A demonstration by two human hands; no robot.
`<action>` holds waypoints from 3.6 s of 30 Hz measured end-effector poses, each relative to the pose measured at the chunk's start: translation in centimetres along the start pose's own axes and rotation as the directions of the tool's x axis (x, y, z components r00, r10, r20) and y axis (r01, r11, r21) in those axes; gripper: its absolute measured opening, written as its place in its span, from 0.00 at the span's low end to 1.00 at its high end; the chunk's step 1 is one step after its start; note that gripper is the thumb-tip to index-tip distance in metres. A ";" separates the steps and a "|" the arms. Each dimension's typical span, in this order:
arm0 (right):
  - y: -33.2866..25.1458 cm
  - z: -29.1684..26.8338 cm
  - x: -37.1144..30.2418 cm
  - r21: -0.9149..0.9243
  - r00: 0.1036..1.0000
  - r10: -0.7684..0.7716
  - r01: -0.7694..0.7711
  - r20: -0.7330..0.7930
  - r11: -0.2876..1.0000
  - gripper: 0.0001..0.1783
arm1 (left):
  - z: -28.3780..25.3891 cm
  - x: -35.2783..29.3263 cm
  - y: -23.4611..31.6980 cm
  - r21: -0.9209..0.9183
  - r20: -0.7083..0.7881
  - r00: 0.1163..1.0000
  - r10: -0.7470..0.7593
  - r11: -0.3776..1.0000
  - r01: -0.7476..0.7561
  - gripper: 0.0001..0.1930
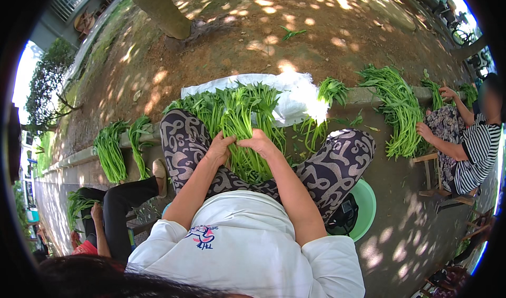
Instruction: The person picks through bundles of leafy green vegetables by hand, removing stems and placing the cleaned pieces into a container while seated in an outdoor area.
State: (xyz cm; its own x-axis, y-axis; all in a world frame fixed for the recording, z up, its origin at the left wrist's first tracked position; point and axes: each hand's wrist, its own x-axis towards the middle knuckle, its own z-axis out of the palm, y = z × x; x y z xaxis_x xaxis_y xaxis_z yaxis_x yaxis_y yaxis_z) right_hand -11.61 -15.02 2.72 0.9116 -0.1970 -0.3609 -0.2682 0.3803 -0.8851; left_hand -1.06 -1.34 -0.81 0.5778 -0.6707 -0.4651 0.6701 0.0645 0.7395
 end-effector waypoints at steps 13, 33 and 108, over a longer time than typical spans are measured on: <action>1.2 -0.6 0.8 -0.008 0.994 -0.041 0.041 -0.106 0.999 0.15 | 0.6 -0.5 0.5 0.094 0.035 0.999 -0.024 0.995 0.020 0.10; -1.8 -6.7 0.6 0.322 0.819 -0.070 0.301 -0.570 0.897 0.13 | -0.6 1.0 -0.4 0.064 -0.284 0.957 0.058 0.997 -0.042 0.10; 0.2 -6.9 1.9 0.240 0.638 -0.042 0.349 -0.769 0.906 0.21 | 0.1 -0.2 0.1 0.280 -0.140 0.985 -0.100 0.950 0.136 0.16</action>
State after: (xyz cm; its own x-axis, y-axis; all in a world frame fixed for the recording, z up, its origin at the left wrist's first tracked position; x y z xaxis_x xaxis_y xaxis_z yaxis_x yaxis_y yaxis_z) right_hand -12.10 -21.55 -0.11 0.3536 -0.8364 -0.4188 0.1495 0.4925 -0.8574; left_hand -1.15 -1.25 -0.63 0.5676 -0.5637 -0.6001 0.5852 -0.2365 0.7757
